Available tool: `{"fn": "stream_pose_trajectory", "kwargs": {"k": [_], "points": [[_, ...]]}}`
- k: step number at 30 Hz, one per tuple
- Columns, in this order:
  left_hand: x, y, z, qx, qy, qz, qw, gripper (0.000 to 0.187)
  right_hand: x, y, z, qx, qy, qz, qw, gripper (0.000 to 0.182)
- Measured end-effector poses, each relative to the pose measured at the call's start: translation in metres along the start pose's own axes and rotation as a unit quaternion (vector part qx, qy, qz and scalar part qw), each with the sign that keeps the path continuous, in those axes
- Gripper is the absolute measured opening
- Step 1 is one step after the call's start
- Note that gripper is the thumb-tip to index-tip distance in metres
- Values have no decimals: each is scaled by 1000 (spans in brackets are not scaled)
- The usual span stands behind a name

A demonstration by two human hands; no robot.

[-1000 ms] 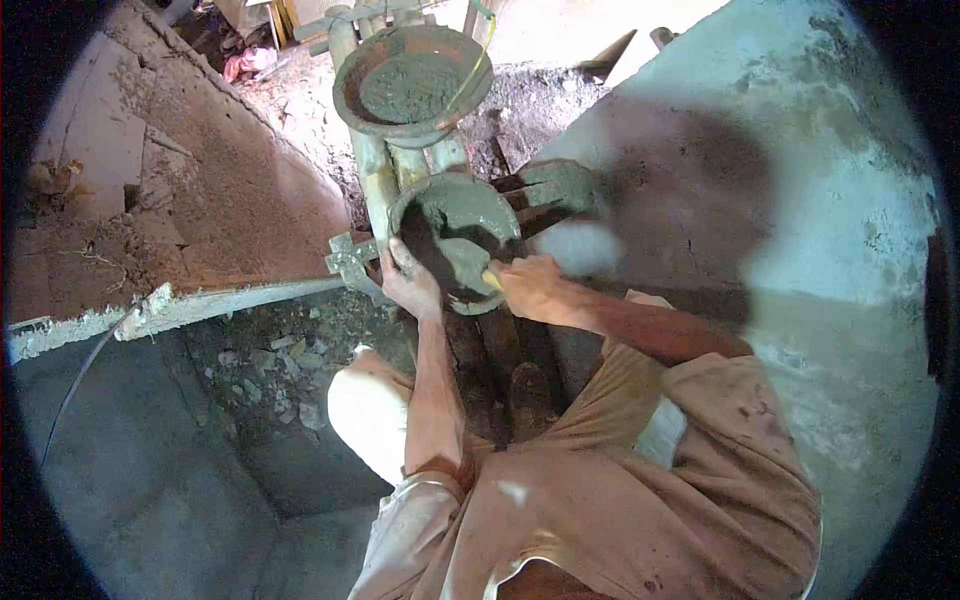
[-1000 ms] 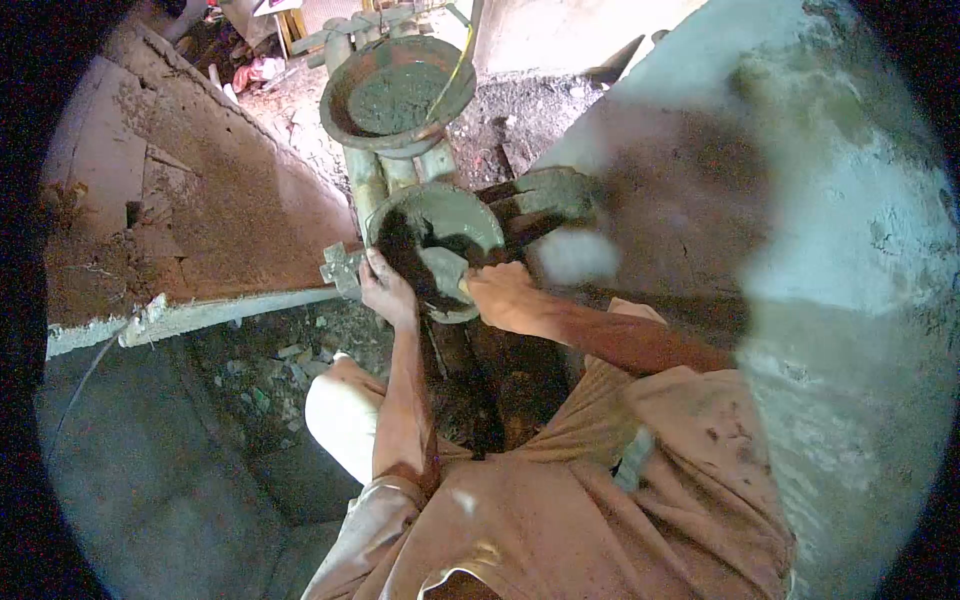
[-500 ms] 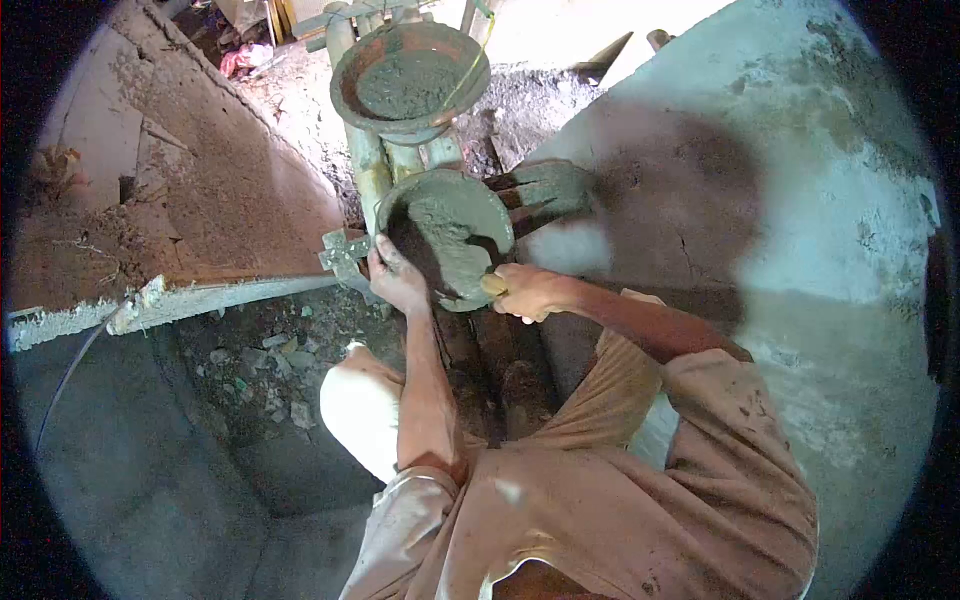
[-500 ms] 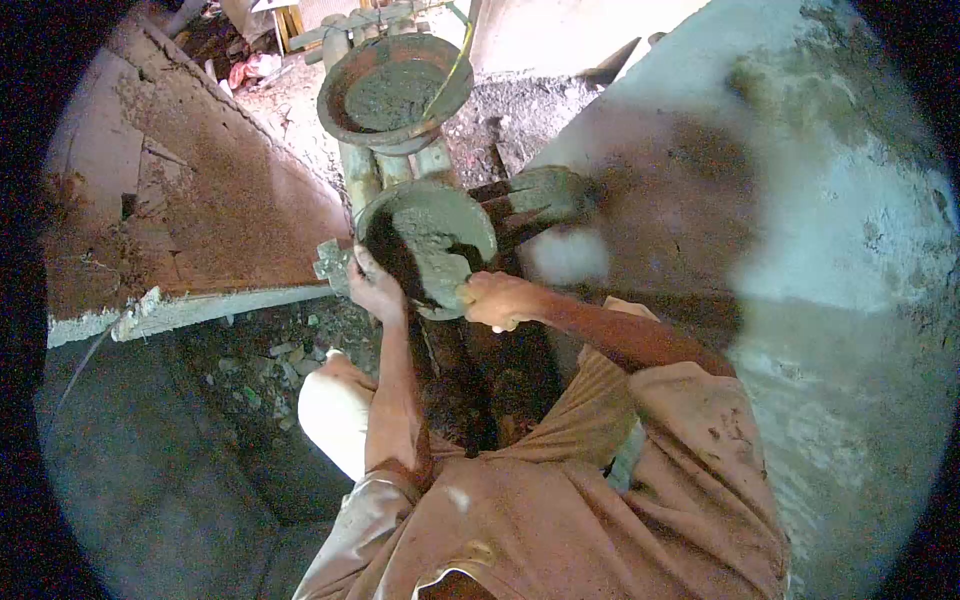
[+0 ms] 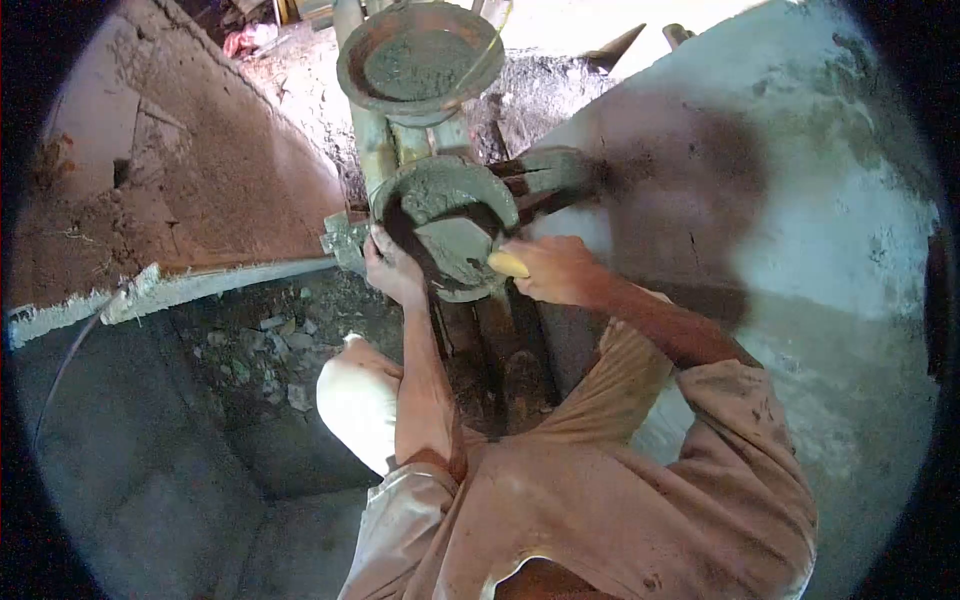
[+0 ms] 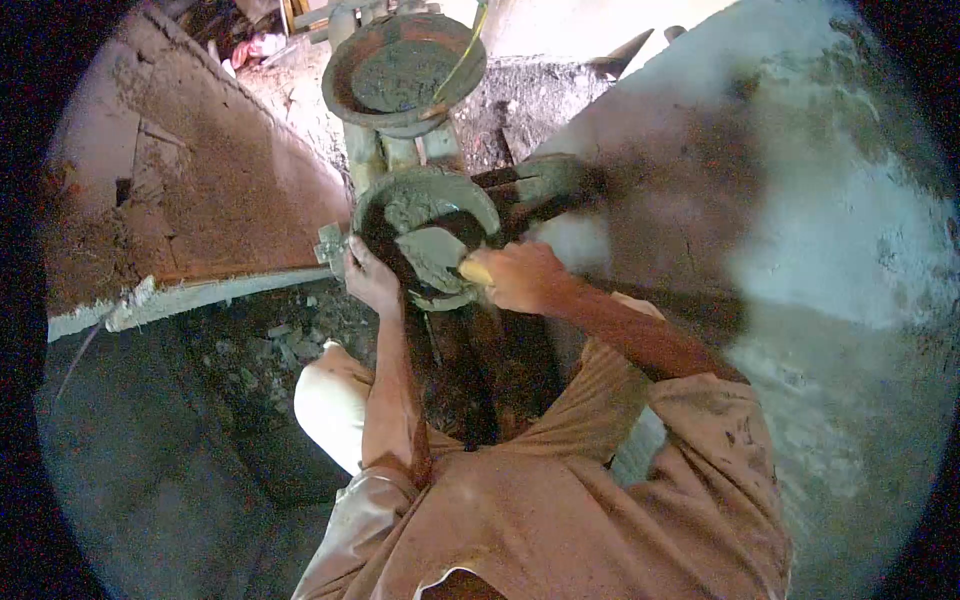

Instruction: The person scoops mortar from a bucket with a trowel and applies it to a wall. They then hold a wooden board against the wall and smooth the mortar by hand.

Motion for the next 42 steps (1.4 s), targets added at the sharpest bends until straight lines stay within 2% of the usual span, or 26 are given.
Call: {"fn": "stream_pose_trajectory", "kwargs": {"k": [1, 2, 4, 5, 6, 8, 9, 10, 12, 14, 15, 17, 18, 20, 22, 24, 26, 28, 29, 31, 34, 36, 37, 38, 40, 42], "points": [[3, -2, 5, -3, 3, -1, 1000, 44, -13, -2, 1, 34, -5, -15, 999, 51], [6, -2, 10, -3, 7, 2, 1000, 44, 0, -8, -2, 33, -4, -15, 999, 51], [6, 4, 13, 24, 4, -19, 1000, 45, 49, -40, -23, 98, 44, -92, 990, 53], [8, -5, 7, 50, -6, -43, 998, 46, 53, -40, 1, 89, 58, -74, 992, 54], [15, -18, 5, 55, -2, -49, 997, 46, 49, -28, 2, 109, -13, 26, 994, 53], [8, -7, 15, 36, -1, -57, 998, 47, 22, -3, -1, 10, 16, 3, 1000, 52], [-4, -8, 5, -19, 6, 4, 1000, 48, -2, 7, 3, -6, 27, -32, 999, 51], [1, -10, 8, -25, 8, -2, 1000, 48, -20, 19, -1, -45, 25, -77, 996, 51], [2, -14, 22, -13, 18, -4, 1000, 49, -53, 34, 8, -46, 41, -76, 995, 53], [0, -18, 31, -29, 0, -12, 1000, 49, -84, 54, 27, -31, 103, -172, 979, 56], [-2, -19, 33, -27, 11, -22, 999, 49, -85, 61, 33, -30, 106, -171, 979, 56], [0, -19, 34, -51, 50, -11, 997, 48, -85, 78, 43, -22, 77, -252, 964, 61], [-1, -19, 36, -51, 51, -8, 997, 48, -66, 77, 41, -19, 78, -252, 964, 61], [1, -21, 39, -33, 18, -21, 999, 47, -1, 58, 11, -46, -20, -340, 939, 64], [-1, -20, 38, -46, 20, 4, 999, 45, 69, 45, -24, 7, -57, -263, 963, 68], [5, -20, 38, 1, -14, -36, 999, 43, 82, 44, -16, 102, -1, -118, 988, 68], [0, -18, 43, -26, -11, -27, 999, 43, 85, 47, 4, 100, -73, -120, 985, 66], [1, -19, 38, -58, 34, 46, 997, 44, 74, 54, 12, 56, -154, -238, 957, 66], [-3, -16, 26, -46, 20, -8, 999, 45, 82, 55, 2, 71, -125, -259, 955, 67], [-4, -15, 27, -43, 20, 1, 999, 47, 85, 61, -20, 75, -119, -238, 961, 68], [-2, -14, 37, -14, -11, -16, 1000, 47, 64, 65, 0, 70, -162, -210, 962, 67], [0, -17, 29, -51, 34, -4, 998, 48, 34, 55, 14, 51, -168, -275, 945, 66], [2, -16, 29, -11, 32, -36, 999, 46, 25, 47, 15, 74, -93, -256, 959, 55], [2, -17, 28, -11, 33, -37, 999, 46, 20, 35, 11, 72, -93, -256, 959, 55], [2, -17, 28, -31, 25, -17, 999, 44, 13, 10, -2, 79, 100, -209, 970, 40], [6, -16, 33, -12, 12, -16, 1000, 42, 13, -33, -10, 58, 145, -201, 967, 35]]}}
Point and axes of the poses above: each hand's wrist, its own y-axis away from the middle knuckle, its own x-axis out of the palm, z = x × y, the point moved 2 cm from there along -y, towards the middle knuckle, and after that the axes turned 11 degrees about -y, right-handed, at the moved point
